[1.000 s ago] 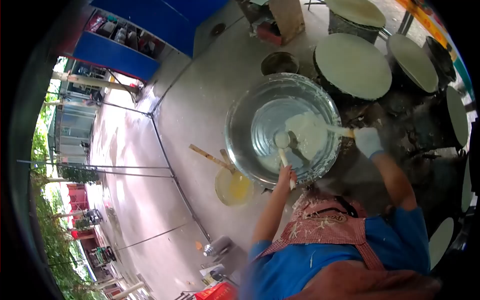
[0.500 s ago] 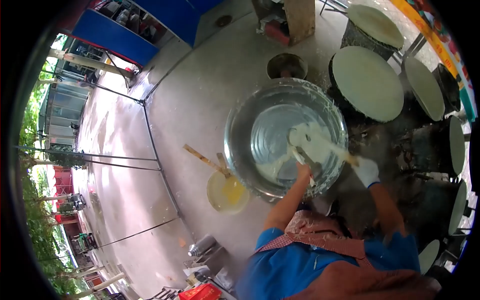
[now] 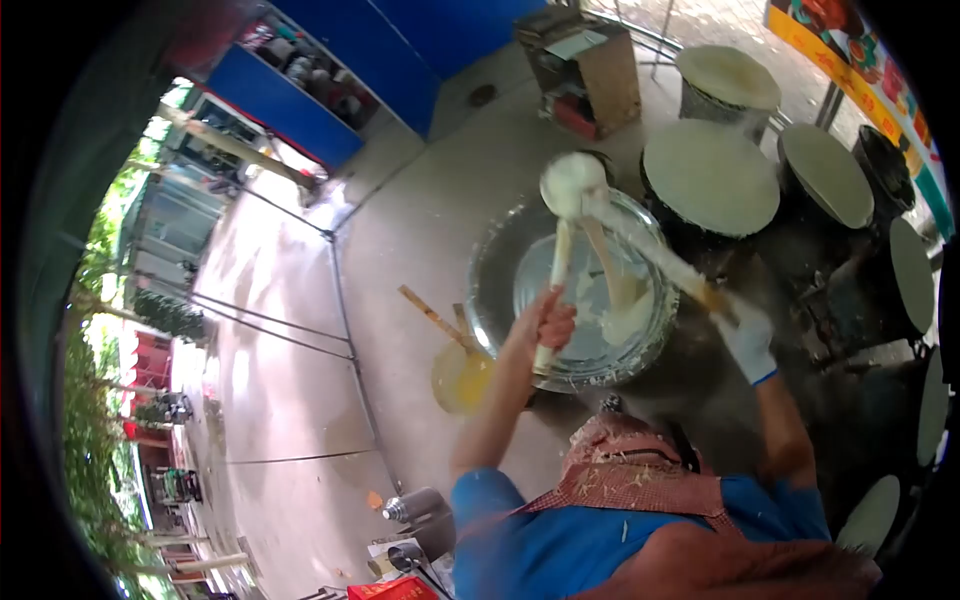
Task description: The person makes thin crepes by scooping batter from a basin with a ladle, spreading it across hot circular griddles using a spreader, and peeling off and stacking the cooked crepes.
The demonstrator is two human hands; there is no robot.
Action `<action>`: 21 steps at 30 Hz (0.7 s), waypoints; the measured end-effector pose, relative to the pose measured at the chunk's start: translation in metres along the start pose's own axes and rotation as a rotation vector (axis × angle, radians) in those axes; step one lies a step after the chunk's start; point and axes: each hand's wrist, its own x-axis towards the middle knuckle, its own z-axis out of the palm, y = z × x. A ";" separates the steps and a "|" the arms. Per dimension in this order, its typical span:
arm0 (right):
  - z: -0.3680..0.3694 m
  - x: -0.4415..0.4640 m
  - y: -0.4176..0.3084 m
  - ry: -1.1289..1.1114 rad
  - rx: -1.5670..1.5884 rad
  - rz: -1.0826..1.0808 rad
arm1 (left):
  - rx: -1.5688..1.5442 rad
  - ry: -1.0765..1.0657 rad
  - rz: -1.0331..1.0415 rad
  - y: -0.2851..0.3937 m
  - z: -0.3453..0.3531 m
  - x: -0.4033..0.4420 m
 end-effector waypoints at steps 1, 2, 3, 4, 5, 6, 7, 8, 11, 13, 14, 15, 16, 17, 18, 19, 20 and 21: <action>-0.019 0.018 -0.009 0.063 0.066 -0.002 | 0.076 -0.120 -0.005 0.010 0.023 -0.030; -0.038 0.037 -0.018 0.131 0.103 -0.062 | 0.114 -0.164 0.019 0.020 0.045 -0.058; -0.055 0.055 -0.026 0.201 0.134 -0.122 | 0.154 -0.214 0.042 0.028 0.067 -0.083; -0.066 0.070 -0.033 0.279 0.212 -0.155 | 0.365 -0.001 0.262 0.029 0.102 -0.111; -0.077 0.081 -0.041 0.355 0.287 -0.186 | 0.566 0.212 0.487 0.027 0.138 -0.135; -0.090 0.086 -0.057 0.320 0.356 -0.112 | 0.715 0.260 0.671 0.021 0.159 -0.152; -0.082 0.089 -0.058 0.347 0.493 -0.135 | 0.761 0.264 0.757 0.021 0.161 -0.162; -0.066 0.089 -0.056 0.365 0.626 -0.157 | 0.800 0.267 0.837 0.023 0.154 -0.166; -0.046 0.053 -0.075 0.187 0.940 -0.096 | 0.694 0.167 0.821 0.022 0.070 -0.153; 0.001 0.010 -0.052 -0.014 0.698 0.072 | 0.483 -0.002 0.487 0.008 -0.008 -0.136; 0.030 -0.018 -0.040 -0.097 0.681 0.177 | 0.257 -0.230 0.320 -0.011 -0.048 -0.121; 0.051 -0.046 -0.030 -0.189 0.648 0.263 | 0.053 -0.404 0.109 -0.029 -0.088 -0.106; 0.059 -0.069 -0.029 -0.269 0.497 0.347 | -0.131 -0.248 0.012 -0.040 -0.088 -0.106; 0.057 -0.089 -0.034 -0.358 0.338 0.427 | -0.324 -0.079 -0.055 -0.052 -0.088 -0.105; 0.053 -0.100 -0.037 -0.434 0.220 0.450 | -0.494 -0.092 -0.169 -0.058 -0.120 -0.092; 0.045 -0.105 -0.046 -0.462 0.171 0.426 | -0.655 -0.115 -0.269 -0.060 -0.151 -0.081; 0.041 -0.105 -0.048 -0.432 0.101 0.372 | -0.699 -0.161 -0.295 -0.063 -0.158 -0.084; 0.037 -0.104 -0.050 -0.395 0.035 0.316 | -0.693 -0.223 -0.297 -0.061 -0.163 -0.091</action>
